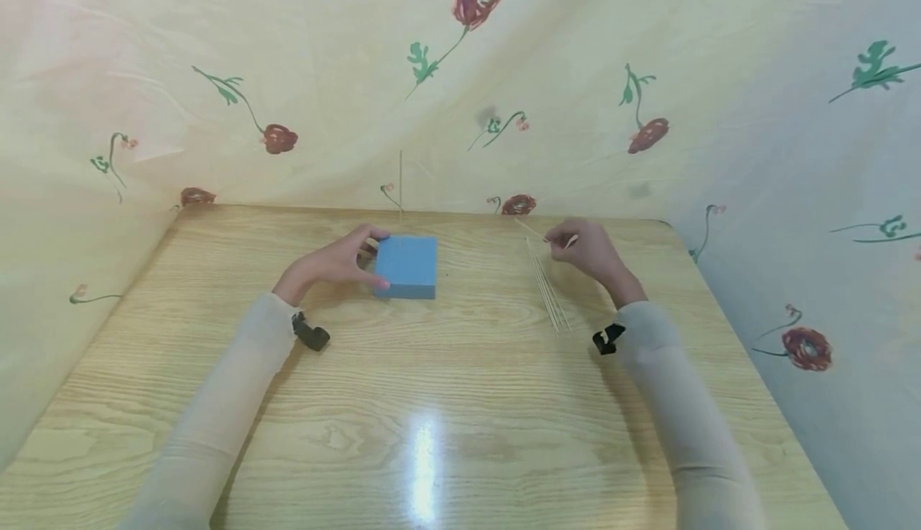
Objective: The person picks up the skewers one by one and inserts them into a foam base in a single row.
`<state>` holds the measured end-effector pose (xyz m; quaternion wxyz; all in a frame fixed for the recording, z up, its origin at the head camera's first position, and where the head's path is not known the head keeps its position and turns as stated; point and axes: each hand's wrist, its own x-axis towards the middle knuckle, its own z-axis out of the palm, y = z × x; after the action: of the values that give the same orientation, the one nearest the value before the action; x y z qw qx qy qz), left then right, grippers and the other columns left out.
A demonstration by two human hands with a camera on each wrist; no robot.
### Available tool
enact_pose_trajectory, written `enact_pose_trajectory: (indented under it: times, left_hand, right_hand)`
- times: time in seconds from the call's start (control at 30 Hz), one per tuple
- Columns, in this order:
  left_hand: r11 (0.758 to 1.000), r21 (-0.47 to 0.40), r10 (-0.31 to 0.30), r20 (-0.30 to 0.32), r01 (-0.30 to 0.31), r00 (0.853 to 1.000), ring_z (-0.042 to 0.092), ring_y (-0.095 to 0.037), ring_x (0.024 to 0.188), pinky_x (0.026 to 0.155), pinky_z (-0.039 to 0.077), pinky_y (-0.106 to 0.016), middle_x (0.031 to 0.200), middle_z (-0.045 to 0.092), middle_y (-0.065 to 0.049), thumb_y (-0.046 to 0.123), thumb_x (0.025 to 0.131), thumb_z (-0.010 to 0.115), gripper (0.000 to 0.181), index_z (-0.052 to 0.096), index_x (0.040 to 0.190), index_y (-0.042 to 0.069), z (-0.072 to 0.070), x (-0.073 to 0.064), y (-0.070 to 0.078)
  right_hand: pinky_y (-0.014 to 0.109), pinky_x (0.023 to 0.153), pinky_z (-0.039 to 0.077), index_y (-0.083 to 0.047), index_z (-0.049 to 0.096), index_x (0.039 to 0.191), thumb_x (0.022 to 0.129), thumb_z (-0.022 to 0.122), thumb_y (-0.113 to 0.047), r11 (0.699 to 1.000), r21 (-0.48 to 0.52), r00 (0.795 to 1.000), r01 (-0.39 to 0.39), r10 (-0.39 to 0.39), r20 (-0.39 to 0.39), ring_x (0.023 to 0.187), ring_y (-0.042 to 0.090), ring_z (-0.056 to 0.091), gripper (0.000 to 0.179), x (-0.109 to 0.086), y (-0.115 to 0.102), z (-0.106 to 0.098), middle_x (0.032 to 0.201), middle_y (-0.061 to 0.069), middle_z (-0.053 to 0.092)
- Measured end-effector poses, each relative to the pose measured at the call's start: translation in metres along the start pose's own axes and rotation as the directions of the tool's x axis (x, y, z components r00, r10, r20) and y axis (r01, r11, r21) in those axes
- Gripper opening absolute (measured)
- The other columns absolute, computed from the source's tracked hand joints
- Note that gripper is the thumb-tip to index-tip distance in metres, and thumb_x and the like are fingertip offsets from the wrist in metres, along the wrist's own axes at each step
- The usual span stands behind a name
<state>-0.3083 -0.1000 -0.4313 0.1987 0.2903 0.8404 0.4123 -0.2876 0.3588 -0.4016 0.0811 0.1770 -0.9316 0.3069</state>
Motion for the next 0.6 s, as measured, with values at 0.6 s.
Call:
enact_pose_trajectory:
  times: [0.6]
  left_hand:
    - [1.0, -0.001, 0.005, 0.001, -0.005, 1.0, 0.037, -0.039, 0.143, 0.117, 0.036, -0.053, 0.16, 0.027, -0.017, 0.023, 0.087, 0.083, 0.087, 0.029, 0.153, 0.005, 0.0, 0.0, -0.002]
  right_hand:
    - [0.013, 0.076, 0.055, 0.003, 0.077, 0.106, 0.094, 0.073, -0.008, 0.957, 0.285, 0.989, -0.052, 0.089, -0.118, 0.086, -0.001, 0.066, 0.017, 0.02, -0.058, -0.002, 0.104, 0.012, 0.077]
